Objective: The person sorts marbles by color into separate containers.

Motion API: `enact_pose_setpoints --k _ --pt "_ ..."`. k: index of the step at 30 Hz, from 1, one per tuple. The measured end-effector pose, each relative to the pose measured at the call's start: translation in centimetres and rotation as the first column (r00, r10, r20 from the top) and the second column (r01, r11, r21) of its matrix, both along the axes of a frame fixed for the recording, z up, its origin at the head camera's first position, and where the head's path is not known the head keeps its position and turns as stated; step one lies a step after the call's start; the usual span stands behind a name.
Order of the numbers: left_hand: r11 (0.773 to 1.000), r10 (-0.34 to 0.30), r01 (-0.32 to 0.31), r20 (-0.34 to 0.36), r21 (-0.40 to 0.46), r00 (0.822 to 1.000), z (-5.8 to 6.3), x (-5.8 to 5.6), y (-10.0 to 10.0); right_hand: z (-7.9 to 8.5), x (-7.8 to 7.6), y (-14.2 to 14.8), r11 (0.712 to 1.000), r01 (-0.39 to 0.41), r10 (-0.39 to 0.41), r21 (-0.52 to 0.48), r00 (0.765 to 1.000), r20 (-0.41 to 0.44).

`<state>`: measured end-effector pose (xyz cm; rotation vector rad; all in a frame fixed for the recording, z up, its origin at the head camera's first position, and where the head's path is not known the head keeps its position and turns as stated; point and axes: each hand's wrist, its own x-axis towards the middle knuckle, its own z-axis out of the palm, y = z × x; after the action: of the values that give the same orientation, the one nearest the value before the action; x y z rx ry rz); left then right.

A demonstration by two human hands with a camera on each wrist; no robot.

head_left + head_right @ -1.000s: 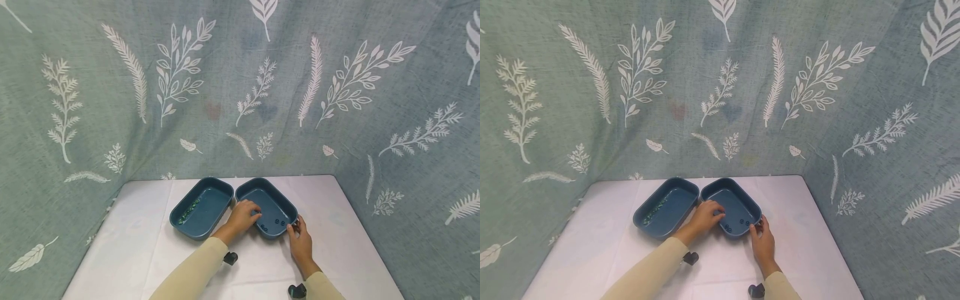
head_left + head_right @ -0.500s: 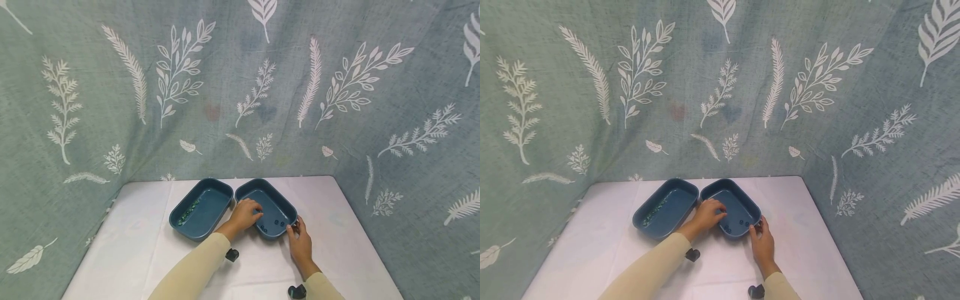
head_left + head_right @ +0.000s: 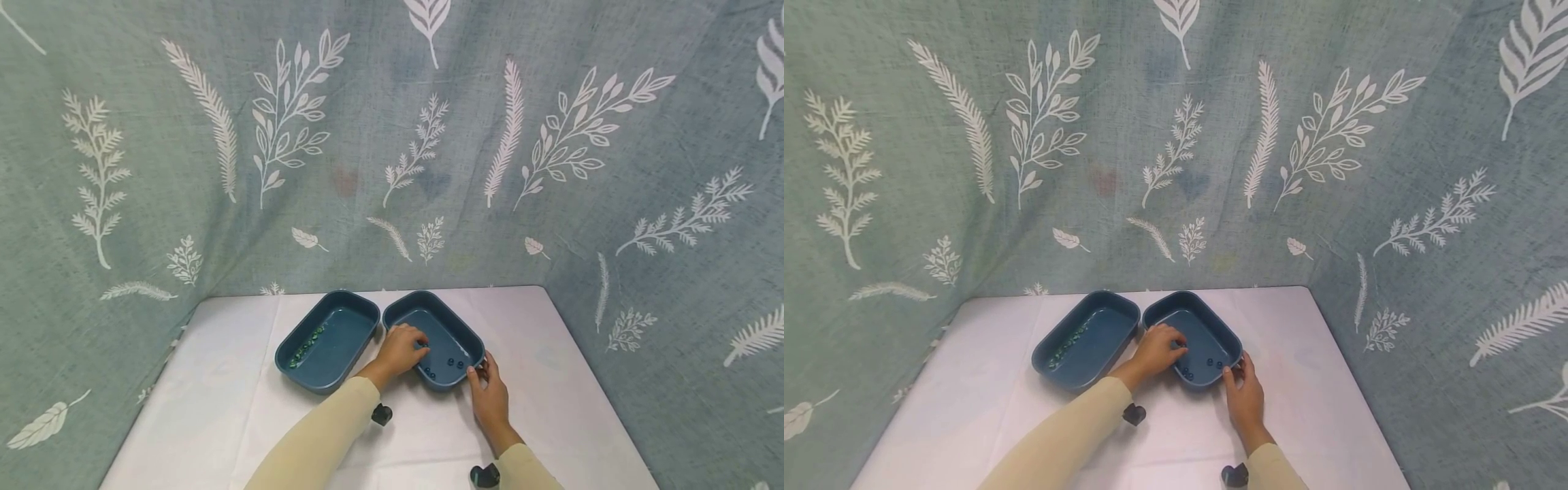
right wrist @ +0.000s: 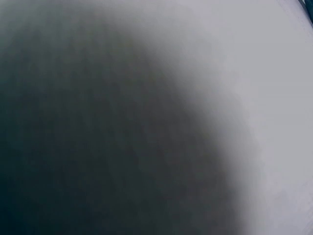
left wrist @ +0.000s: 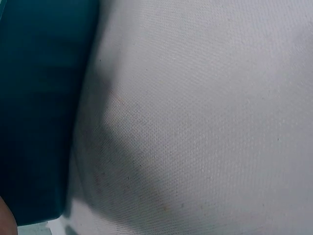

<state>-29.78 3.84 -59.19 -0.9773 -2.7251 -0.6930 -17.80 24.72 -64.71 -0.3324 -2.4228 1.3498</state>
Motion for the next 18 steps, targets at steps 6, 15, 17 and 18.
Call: enact_pose_setpoints --k 6,15,17,18 --pt "1.000 0.007 -0.007 0.002 -0.002 1.000 0.03 -0.04 -0.01 -0.20 -0.11 -0.07 1.000 0.008 -0.007 -0.004 1.000 0.012" --pt "1.000 0.011 -0.011 0.018 0.002 1.000 -0.06 0.04 0.01 -0.19 0.01 -0.10 1.000 0.016 -0.016 -0.002 1.000 0.012" --pt "1.000 0.007 -0.007 0.012 0.007 1.000 -0.09 0.04 -0.01 -0.14 0.01 -0.09 1.000 0.018 -0.018 -0.003 1.000 0.011" --pt "1.000 0.004 -0.004 0.009 0.013 1.000 -0.09 0.05 -0.03 -0.17 -0.02 -0.08 1.000 0.019 -0.019 0.000 1.000 0.013"
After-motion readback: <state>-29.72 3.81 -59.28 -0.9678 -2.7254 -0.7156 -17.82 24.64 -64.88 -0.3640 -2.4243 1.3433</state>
